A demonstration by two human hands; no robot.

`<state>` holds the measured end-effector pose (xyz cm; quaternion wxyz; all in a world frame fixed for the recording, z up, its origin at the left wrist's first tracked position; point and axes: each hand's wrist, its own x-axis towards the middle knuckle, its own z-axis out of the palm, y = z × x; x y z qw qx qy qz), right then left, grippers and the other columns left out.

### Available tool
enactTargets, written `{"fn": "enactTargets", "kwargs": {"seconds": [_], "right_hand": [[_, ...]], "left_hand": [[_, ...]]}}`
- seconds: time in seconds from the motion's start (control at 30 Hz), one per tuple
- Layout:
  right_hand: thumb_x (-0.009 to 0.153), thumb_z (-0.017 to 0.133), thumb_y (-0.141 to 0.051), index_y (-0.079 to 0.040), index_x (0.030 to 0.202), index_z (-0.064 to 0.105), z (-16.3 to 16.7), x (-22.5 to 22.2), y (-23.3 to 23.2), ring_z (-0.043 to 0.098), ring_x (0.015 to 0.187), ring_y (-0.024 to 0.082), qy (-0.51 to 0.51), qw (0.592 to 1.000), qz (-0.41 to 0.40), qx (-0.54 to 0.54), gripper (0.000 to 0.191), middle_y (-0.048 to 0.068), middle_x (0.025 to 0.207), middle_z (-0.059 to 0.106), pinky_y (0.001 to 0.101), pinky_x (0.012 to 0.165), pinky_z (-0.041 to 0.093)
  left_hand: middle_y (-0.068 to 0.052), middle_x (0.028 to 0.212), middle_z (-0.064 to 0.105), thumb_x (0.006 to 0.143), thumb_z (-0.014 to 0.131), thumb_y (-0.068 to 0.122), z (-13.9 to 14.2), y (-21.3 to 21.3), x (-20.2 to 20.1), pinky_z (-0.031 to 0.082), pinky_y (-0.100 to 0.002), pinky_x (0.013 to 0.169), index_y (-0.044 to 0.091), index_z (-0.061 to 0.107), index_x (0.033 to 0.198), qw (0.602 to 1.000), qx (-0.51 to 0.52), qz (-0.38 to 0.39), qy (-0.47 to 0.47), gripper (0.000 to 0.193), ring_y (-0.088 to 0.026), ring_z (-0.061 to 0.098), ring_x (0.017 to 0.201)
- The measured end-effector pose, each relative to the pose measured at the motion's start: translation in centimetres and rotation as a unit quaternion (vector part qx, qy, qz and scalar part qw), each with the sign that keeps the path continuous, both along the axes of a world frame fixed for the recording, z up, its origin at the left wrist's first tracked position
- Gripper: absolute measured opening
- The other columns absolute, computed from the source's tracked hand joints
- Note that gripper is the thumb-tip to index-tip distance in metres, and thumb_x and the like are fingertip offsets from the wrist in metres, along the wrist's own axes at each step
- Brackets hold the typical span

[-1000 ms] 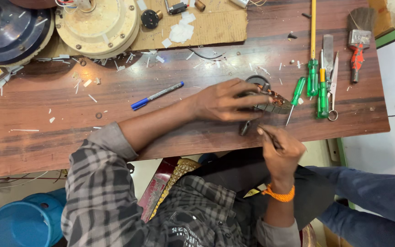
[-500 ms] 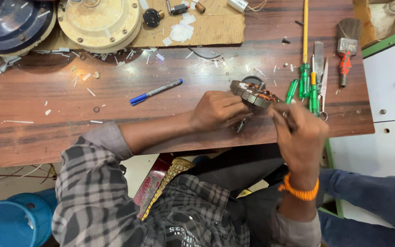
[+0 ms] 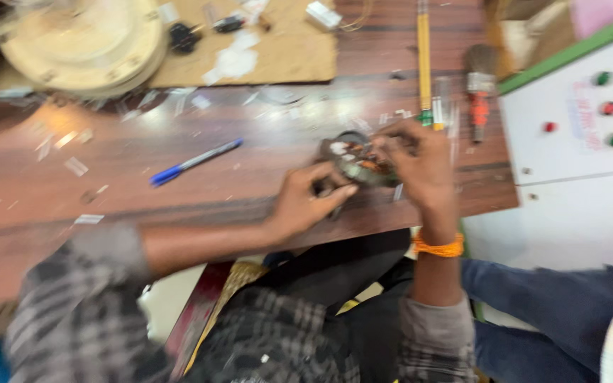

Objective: The person sits at a workbench and works on an electric motor armature, holding the rotor and using a screwdriver to work on its windings and shaft, repositioning the motor repeatedly while manipulating its parts by hand.

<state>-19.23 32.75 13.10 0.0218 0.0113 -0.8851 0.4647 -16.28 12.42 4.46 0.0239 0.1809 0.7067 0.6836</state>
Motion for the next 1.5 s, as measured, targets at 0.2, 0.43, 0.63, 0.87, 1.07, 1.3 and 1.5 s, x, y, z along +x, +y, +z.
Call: {"fn": "enactTargets", "kwargs": {"seconds": [0.2,0.43,0.63,0.87,1.07,1.3,1.5], "right_hand": [[0.089,0.078,-0.011,-0.004,0.099,0.08,-1.8,-0.2,0.9,0.054,0.06,0.006,-0.042,0.998,-0.048,0.016,0.012,0.004,0.065,0.062,0.0258,0.054,0.044],[0.09,0.078,-0.013,-0.004,0.095,0.079,-3.4,0.8,2.9,0.05,0.063,0.0,-0.013,0.993,-0.062,-0.101,0.011,-0.009,0.068,0.062,0.0223,0.056,0.04],[0.088,0.082,-0.015,-0.004,0.095,0.079,-5.8,1.5,4.4,0.035,0.059,0.002,0.025,0.99,-0.124,-0.066,0.013,-0.009,0.064,0.045,0.0251,0.052,0.027],[0.087,0.079,-0.014,-0.002,0.096,0.077,-8.1,1.5,4.7,0.057,0.065,0.005,0.038,0.981,-0.13,-0.137,0.015,-0.002,0.07,0.067,0.0249,0.058,0.045],[0.087,0.074,-0.009,-0.001,0.102,0.077,-9.1,1.9,5.2,0.068,0.08,0.01,-0.021,0.976,-0.143,-0.161,0.017,0.005,0.088,0.074,0.0293,0.072,0.058],[0.092,0.075,-0.008,0.001,0.101,0.077,-5.8,5.0,6.0,0.067,0.087,0.008,-0.012,0.982,-0.079,-0.171,0.014,0.003,0.092,0.075,0.0255,0.081,0.052],[0.091,0.073,-0.004,0.002,0.104,0.077,-2.9,6.4,5.3,0.065,0.09,0.008,-0.047,0.979,-0.079,-0.182,0.014,0.003,0.096,0.075,0.0243,0.082,0.051]], "left_hand": [[0.004,0.069,0.065,0.089,0.079,0.015,-0.3,0.9,-0.1,0.043,-0.023,0.056,0.004,0.074,0.086,0.978,0.077,-0.01,-0.194,0.013,-0.003,0.054,0.062],[0.005,0.067,0.062,0.087,0.078,0.013,-0.9,0.9,-0.4,0.035,-0.023,0.05,0.006,0.072,0.083,0.952,0.092,0.021,-0.293,0.011,-0.003,0.047,0.056],[0.006,0.067,0.057,0.089,0.077,0.013,-1.1,1.6,-0.4,0.033,-0.023,0.049,0.004,0.072,0.086,0.956,0.106,0.034,-0.272,0.011,-0.003,0.043,0.056],[0.001,0.083,0.076,0.084,0.08,0.018,3.8,0.8,1.2,0.053,-0.03,0.059,0.01,0.076,0.092,0.99,-0.094,-0.016,0.103,0.012,-0.014,0.068,0.065],[-0.008,0.137,0.059,0.089,0.074,0.021,8.5,-1.8,-2.9,0.05,-0.046,0.1,0.015,0.06,0.139,0.839,-0.26,-0.113,0.464,0.052,-0.034,0.058,0.122],[-0.009,0.143,0.062,0.091,0.069,0.013,7.2,-2.2,-7.6,0.053,-0.043,0.106,0.013,0.057,0.143,0.814,-0.24,-0.269,0.456,0.054,-0.032,0.062,0.125],[-0.01,0.143,0.063,0.088,0.068,0.008,5.8,-2.8,-7.8,0.054,-0.043,0.107,0.008,0.055,0.145,0.829,-0.209,-0.255,0.451,0.059,-0.034,0.062,0.129]]}}
